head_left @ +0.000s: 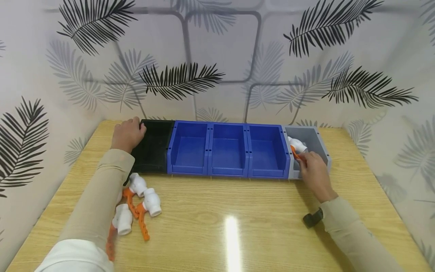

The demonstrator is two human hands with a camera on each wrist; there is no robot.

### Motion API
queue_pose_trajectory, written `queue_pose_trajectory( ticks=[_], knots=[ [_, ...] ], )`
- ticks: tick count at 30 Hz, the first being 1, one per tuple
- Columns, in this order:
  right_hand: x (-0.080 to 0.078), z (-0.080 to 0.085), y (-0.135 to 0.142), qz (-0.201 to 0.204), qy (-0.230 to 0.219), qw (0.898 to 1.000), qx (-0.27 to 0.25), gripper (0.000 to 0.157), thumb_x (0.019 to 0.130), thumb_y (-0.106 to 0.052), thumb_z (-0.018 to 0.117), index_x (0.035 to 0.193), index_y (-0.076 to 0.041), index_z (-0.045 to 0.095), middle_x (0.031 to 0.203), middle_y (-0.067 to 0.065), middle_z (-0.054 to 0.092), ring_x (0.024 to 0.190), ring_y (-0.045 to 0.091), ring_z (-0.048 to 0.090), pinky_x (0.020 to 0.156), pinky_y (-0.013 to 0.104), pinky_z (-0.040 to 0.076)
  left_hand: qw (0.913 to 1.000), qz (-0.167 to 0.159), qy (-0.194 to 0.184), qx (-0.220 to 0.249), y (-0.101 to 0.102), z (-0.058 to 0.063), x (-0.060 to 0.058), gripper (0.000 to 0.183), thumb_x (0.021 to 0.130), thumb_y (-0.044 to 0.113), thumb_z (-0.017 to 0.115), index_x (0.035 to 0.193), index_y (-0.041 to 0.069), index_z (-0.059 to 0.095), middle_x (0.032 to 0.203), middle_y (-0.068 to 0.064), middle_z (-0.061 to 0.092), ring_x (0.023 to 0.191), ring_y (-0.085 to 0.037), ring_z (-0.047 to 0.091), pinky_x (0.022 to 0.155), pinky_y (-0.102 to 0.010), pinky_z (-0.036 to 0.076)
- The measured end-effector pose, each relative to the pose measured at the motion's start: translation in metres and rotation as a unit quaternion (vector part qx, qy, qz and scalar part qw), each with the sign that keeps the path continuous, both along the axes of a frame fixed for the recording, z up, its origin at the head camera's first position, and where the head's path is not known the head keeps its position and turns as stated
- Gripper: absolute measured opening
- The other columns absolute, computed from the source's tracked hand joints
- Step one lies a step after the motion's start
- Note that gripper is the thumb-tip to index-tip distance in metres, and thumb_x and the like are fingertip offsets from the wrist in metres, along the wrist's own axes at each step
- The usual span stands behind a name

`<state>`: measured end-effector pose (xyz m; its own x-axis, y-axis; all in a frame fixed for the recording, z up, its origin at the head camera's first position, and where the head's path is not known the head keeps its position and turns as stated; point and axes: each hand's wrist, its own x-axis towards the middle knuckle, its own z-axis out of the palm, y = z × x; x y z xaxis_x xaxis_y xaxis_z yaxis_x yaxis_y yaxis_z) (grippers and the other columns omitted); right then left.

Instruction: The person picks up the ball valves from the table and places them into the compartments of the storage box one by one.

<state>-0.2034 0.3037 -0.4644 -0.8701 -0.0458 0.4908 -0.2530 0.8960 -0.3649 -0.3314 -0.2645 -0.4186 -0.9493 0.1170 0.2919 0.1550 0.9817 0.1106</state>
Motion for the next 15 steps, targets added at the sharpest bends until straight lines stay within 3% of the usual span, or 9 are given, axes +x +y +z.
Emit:
queue_pose_trajectory(
  ticks=[11, 15],
  knots=[
    [-0.0064, 0.0018, 0.0006, 0.001, -0.029, 1.0, 0.008, 0.013, 0.086, 0.0, 0.061, 0.095, 0.009, 0.064, 0.083, 0.019, 0.058, 0.078, 0.032, 0.053, 0.071, 0.047, 0.041, 1.0, -0.001, 0.006, -0.006, -0.0012, -0.0015, -0.0029, 0.029, 0.095, 0.022, 0.039, 0.082, -0.002, 0.047, 0.073, -0.023, 0.053, 0.065, -0.043, 0.053, 0.06, -0.052, 0.037],
    [-0.0084, 0.003, 0.0014, 0.014, -0.02, 1.0, 0.014, 0.011, 0.084, 0.001, 0.062, 0.092, 0.009, 0.064, 0.081, 0.019, 0.058, 0.077, 0.034, 0.053, 0.071, 0.048, 0.041, 1.0, -0.001, 0.001, -0.005, -0.0016, -0.0016, -0.0024, 0.029, 0.096, 0.023, 0.039, 0.082, -0.002, 0.047, 0.073, -0.022, 0.053, 0.065, -0.042, 0.053, 0.06, -0.051, 0.037]
  ],
)
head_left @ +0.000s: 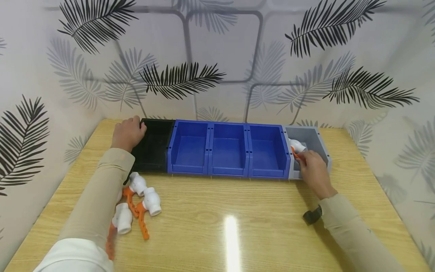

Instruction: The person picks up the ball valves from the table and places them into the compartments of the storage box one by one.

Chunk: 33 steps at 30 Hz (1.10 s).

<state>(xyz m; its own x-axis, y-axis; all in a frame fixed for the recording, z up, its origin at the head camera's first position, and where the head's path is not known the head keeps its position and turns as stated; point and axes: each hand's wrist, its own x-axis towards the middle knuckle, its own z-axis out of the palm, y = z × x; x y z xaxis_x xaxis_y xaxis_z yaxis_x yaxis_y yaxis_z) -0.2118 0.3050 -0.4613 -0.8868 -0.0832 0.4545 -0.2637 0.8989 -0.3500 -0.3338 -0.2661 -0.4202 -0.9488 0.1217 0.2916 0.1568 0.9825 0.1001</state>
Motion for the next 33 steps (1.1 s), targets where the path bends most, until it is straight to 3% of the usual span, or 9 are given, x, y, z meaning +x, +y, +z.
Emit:
queue_pose_trajectory(
  ticks=[5, 16, 33],
  knots=[
    [-0.002, 0.002, 0.002, 0.013, -0.001, 1.0, 0.013, 0.009, 0.082, 0.005, 0.062, 0.09, 0.009, 0.063, 0.082, 0.019, 0.058, 0.078, 0.035, 0.054, 0.072, 0.049, 0.041, 1.0, 0.0, -0.01, -0.001, 0.0, 0.002, 0.002, 0.029, 0.096, 0.023, 0.039, 0.083, -0.002, 0.047, 0.073, -0.022, 0.052, 0.065, -0.042, 0.053, 0.061, -0.051, 0.037],
    [-0.006, 0.008, 0.003, 0.017, -0.066, 0.997, 0.021, 0.011, 0.083, 0.003, 0.061, 0.092, 0.008, 0.063, 0.086, 0.02, 0.06, 0.078, 0.033, 0.056, 0.071, 0.048, 0.043, 1.0, 0.003, -0.001, 0.0, 0.0, 0.002, 0.0, 0.029, 0.095, 0.022, 0.041, 0.082, -0.003, 0.048, 0.075, -0.024, 0.054, 0.067, -0.044, 0.054, 0.061, -0.052, 0.037],
    [-0.013, 0.012, 0.003, -0.021, -0.18, 0.983, -0.009, 0.013, 0.087, -0.005, 0.059, 0.093, 0.004, 0.067, 0.089, 0.018, 0.066, 0.08, 0.029, 0.058, 0.071, 0.045, 0.044, 1.0, 0.002, 0.003, 0.002, -0.001, 0.0, 0.0, 0.03, 0.095, 0.023, 0.04, 0.081, -0.003, 0.047, 0.072, -0.023, 0.052, 0.065, -0.042, 0.053, 0.059, -0.051, 0.037]
  ],
)
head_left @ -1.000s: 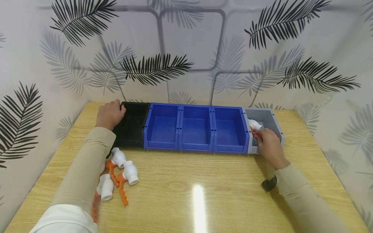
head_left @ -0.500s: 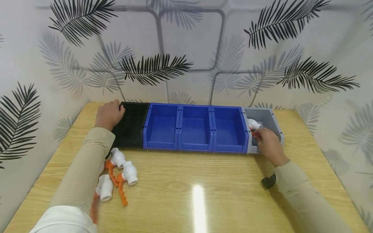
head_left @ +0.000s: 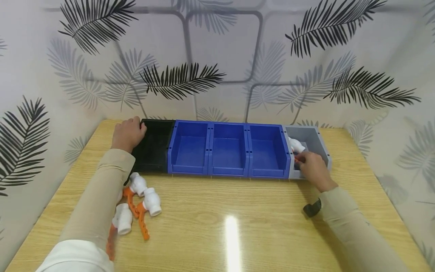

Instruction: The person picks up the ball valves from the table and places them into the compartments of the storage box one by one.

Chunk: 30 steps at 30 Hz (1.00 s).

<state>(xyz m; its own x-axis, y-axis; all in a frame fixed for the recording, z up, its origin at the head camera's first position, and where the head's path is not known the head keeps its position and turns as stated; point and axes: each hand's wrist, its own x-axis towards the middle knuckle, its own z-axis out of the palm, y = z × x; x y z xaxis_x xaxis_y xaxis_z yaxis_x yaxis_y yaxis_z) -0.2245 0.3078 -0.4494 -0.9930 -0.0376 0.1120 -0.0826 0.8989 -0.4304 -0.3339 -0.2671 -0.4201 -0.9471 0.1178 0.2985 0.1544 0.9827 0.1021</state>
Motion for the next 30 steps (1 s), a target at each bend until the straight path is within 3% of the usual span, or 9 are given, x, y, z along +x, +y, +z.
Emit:
queue_pose_trajectory(
  ticks=[9, 16, 30],
  knots=[
    [0.0, 0.001, 0.003, -0.002, -0.032, 0.999, -0.018, 0.014, 0.085, -0.006, 0.06, 0.091, 0.004, 0.066, 0.087, 0.017, 0.067, 0.08, 0.03, 0.058, 0.071, 0.045, 0.043, 1.0, 0.004, -0.003, -0.002, 0.002, -0.001, -0.001, 0.03, 0.095, 0.023, 0.04, 0.083, -0.003, 0.048, 0.075, -0.023, 0.054, 0.067, -0.042, 0.054, 0.06, -0.051, 0.037],
    [-0.003, 0.004, 0.0, 0.0, -0.039, 0.999, -0.011, 0.009, 0.084, -0.006, 0.061, 0.084, 0.002, 0.065, 0.08, 0.014, 0.063, 0.07, 0.027, 0.053, 0.063, 0.039, 0.041, 1.0, 0.003, -0.001, -0.006, 0.001, 0.0, 0.0, 0.029, 0.095, 0.022, 0.041, 0.082, -0.004, 0.048, 0.074, -0.024, 0.054, 0.066, -0.043, 0.054, 0.06, -0.052, 0.037],
    [-0.001, 0.01, -0.001, 0.001, -0.06, 0.998, -0.011, 0.013, 0.085, -0.005, 0.06, 0.091, 0.005, 0.065, 0.086, 0.018, 0.064, 0.075, 0.029, 0.054, 0.065, 0.041, 0.042, 1.0, 0.002, -0.009, -0.001, 0.0, 0.0, -0.001, 0.03, 0.096, 0.023, 0.038, 0.082, -0.003, 0.047, 0.073, -0.022, 0.052, 0.065, -0.042, 0.053, 0.059, -0.05, 0.036]
  ],
)
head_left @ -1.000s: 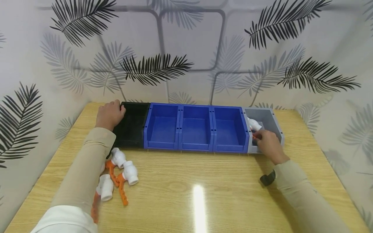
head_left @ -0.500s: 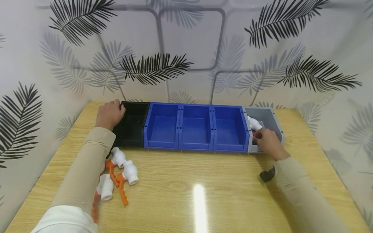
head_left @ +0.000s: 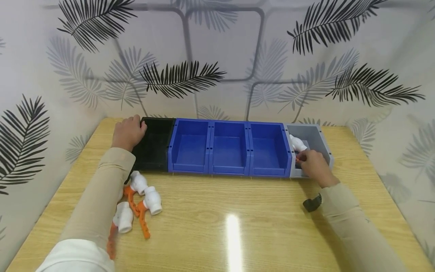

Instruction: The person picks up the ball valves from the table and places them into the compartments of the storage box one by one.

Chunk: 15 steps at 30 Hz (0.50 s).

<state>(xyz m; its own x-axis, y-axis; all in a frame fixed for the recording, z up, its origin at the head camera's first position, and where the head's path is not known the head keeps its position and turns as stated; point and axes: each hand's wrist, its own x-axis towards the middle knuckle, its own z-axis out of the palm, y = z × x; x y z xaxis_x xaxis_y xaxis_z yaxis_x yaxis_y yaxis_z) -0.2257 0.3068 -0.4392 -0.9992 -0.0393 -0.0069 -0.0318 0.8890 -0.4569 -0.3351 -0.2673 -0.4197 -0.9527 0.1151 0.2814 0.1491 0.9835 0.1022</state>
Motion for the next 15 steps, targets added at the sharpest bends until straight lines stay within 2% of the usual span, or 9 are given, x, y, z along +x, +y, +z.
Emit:
queue_pose_trajectory(
  ticks=[5, 11, 15],
  knots=[
    [-0.0003, 0.0011, -0.0002, 0.002, 0.014, 1.0, -0.004, 0.012, 0.084, -0.004, 0.059, 0.089, 0.006, 0.065, 0.088, 0.02, 0.064, 0.076, 0.031, 0.054, 0.067, 0.043, 0.042, 1.0, 0.001, -0.006, 0.002, 0.0004, 0.0027, 0.0006, 0.031, 0.096, 0.024, 0.037, 0.084, -0.002, 0.047, 0.074, -0.022, 0.053, 0.066, -0.041, 0.053, 0.06, -0.05, 0.036],
    [-0.0004, -0.0006, 0.0007, 0.003, 0.014, 1.0, -0.001, 0.017, 0.087, -0.007, 0.058, 0.093, 0.007, 0.065, 0.092, 0.023, 0.065, 0.081, 0.032, 0.056, 0.071, 0.045, 0.043, 1.0, 0.003, -0.009, 0.0, -0.0005, 0.0021, -0.0001, 0.032, 0.097, 0.025, 0.035, 0.084, -0.002, 0.047, 0.075, -0.022, 0.053, 0.067, -0.041, 0.053, 0.061, -0.051, 0.037],
    [-0.0001, -0.0036, 0.0015, 0.021, 0.027, 0.999, 0.004, 0.021, 0.09, -0.009, 0.057, 0.098, 0.008, 0.065, 0.095, 0.024, 0.065, 0.085, 0.033, 0.058, 0.072, 0.046, 0.044, 1.0, 0.001, -0.007, -0.002, -0.0019, -0.0002, 0.0003, 0.031, 0.096, 0.024, 0.037, 0.083, -0.002, 0.047, 0.074, -0.023, 0.052, 0.066, -0.042, 0.053, 0.061, -0.052, 0.037]
  ],
)
